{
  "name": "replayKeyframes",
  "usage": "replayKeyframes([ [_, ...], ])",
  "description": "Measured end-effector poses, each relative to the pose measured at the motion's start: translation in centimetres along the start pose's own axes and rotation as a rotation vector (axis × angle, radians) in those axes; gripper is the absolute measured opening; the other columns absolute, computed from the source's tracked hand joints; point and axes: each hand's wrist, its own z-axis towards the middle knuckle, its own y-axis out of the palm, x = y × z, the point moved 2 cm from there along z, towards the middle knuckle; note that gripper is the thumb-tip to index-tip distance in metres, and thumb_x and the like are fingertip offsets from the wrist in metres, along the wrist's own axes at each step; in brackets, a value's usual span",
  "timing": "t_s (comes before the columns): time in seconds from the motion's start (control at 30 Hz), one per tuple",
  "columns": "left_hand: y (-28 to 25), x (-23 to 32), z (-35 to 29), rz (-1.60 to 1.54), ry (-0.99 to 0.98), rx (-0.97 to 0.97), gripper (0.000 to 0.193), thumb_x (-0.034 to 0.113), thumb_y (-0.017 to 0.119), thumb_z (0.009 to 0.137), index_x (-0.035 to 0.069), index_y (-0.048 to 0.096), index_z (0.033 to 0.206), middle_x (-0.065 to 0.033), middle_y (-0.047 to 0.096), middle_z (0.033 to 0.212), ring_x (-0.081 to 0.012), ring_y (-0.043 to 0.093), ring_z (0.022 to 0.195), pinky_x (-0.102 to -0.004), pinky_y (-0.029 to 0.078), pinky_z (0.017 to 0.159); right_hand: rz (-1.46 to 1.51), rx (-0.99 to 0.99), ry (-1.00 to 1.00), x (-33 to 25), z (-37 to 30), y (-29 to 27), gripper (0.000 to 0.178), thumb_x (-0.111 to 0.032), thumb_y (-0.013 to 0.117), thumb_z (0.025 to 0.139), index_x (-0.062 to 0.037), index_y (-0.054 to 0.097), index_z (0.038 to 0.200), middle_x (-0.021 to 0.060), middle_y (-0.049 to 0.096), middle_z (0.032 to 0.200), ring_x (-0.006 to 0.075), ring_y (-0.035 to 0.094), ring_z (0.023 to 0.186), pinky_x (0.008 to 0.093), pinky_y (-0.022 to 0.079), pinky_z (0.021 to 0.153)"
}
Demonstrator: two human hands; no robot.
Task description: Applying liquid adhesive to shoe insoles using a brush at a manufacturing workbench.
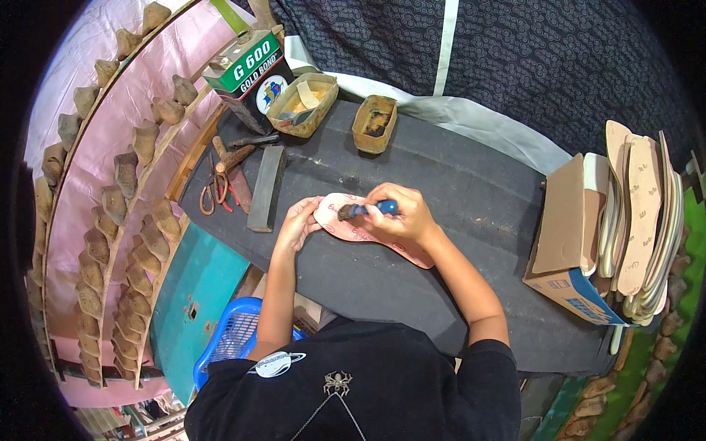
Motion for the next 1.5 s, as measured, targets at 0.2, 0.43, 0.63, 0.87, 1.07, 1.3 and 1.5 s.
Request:
replayKeyframes([
  [0.2,0.3,0.4,-0.3,0.014,0.006,0.006,0.024,0.024,0.046,0.085,0.004,0.05,0.098,-0.0035,0.058,0.088,-0.0097,0.058,0.076,-0.0222,0.048,0.065,-0.011,0.033,-0.019,0.1,-1.2,-3.4,0.018,-0.011,0.051,0.068,-0.0035,0.044,0.053,0.0053,0.047,0.048,0.0156,0.047,0.04,0.0256,0.035,0.039],
  [0.43,-0.1,-0.2,0.0,0.032,0.016,0.009,0.024,0.023,0.045,0.086,0.003,0.05,0.099,-0.0047,0.059,0.089,-0.0106,0.059,0.076,-0.022,0.049,0.064,0.034,0.208,0.095,0.3,-0.5,-3.1,0.015,-0.011,0.05,0.072,-0.0016,0.05,0.06,0.0065,0.054,0.058,0.0138,0.052,0.052,0.0245,0.04,0.049],
  [0.63,0.5,0.3,-0.4,0.035,0.028,-0.003,0.024,0.023,0.045,0.086,0.004,0.05,0.1,-0.0041,0.058,0.089,-0.01,0.058,0.077,-0.0217,0.048,0.065,0.087,0.09,0.211,1.1,0.2,-0.7,0.015,-0.014,0.053,0.078,0.0002,0.053,0.075,0.0087,0.059,0.074,0.0169,0.057,0.069,0.0272,0.044,0.064],
  [0.87,0.1,0.1,-0.3,0.088,0.031,0.007,0.024,0.022,0.046,0.086,0.004,0.049,0.101,-0.0031,0.058,0.089,-0.0082,0.058,0.076,-0.0208,0.047,0.064,0.057,0.088,0.193,1.5,-0.6,-3.0,0.025,-0.02,0.047,0.078,-0.002,0.044,0.061,0.0065,0.051,0.057,0.0135,0.051,0.051,0.0249,0.039,0.048],
  [1.07,0.0,-0.1,-0.2,0.089,0.031,0.008,0.025,0.023,0.046,0.086,0.004,0.05,0.101,-0.0024,0.058,0.088,-0.0073,0.057,0.075,-0.0198,0.046,0.063,0.069,0.187,0.168,1.8,-0.4,-3.3,0.024,-0.02,0.047,0.08,-0.002,0.046,0.063,0.0048,0.052,0.059,0.0103,0.05,0.05,0.0224,0.038,0.046],
  [1.3,0.2,-0.3,-0.1,0.063,0.039,-0.002,0.024,0.022,0.047,0.086,0.005,0.05,0.103,-0.0019,0.058,0.088,-0.0068,0.056,0.076,-0.0192,0.046,0.063,0.169,0.183,0.306,2.5,-0.2,-1.0,0.02,-0.019,0.05,0.083,0.0002,0.051,0.078,0.005,0.056,0.068,0.0079,0.052,0.057,0.0208,0.042,0.051],
  [1.5,0.1,-0.1,-0.4,0.107,0.041,0.008,0.024,0.019,0.045,0.086,0.003,0.049,0.104,-0.0024,0.058,0.088,-0.007,0.056,0.075,-0.0191,0.046,0.062,0.086,0.201,0.267,3.1,-0.7,-3.3,0.025,-0.022,0.046,0.081,-0.003,0.044,0.065,0.0045,0.051,0.059,0.0096,0.047,0.053,0.0219,0.037,0.049],
])
